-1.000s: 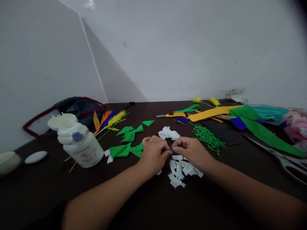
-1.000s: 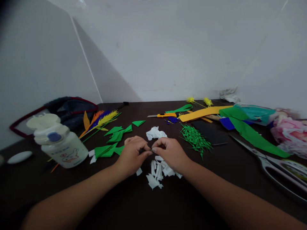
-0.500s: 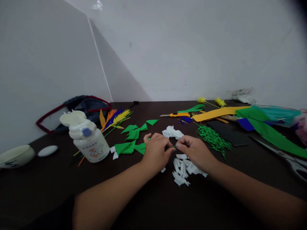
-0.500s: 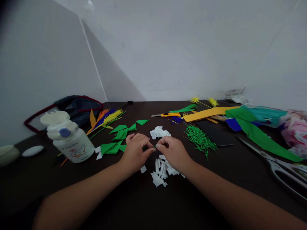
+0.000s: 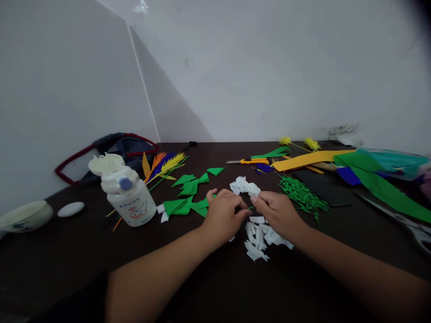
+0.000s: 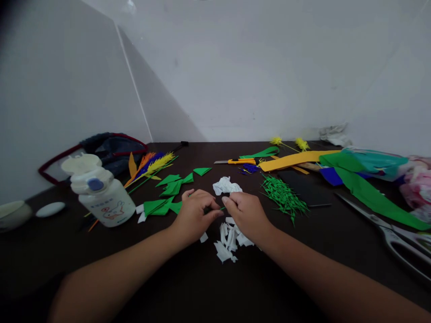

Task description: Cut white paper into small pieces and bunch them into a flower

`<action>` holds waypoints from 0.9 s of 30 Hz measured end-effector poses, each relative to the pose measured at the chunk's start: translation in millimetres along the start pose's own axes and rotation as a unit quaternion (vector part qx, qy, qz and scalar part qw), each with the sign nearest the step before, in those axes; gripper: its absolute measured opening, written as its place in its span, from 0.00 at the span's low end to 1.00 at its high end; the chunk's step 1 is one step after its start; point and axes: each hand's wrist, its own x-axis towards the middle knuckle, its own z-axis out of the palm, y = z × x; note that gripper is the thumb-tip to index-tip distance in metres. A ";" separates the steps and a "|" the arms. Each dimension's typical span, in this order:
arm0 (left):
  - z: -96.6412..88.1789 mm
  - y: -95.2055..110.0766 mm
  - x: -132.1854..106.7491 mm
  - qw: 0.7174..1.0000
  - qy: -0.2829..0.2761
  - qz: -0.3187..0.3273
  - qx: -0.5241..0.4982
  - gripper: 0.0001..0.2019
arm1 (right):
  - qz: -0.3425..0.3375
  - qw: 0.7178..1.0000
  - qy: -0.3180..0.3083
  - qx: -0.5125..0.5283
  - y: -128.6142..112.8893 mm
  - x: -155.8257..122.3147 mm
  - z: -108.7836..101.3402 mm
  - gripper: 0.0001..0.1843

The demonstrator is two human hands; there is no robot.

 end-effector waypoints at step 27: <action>-0.9 20.9 -1.2 0.903 -0.153 -0.152 -0.371 0.10 | 0.056 0.984 0.011 0.170 -2.8 -0.8 -9.1 0.15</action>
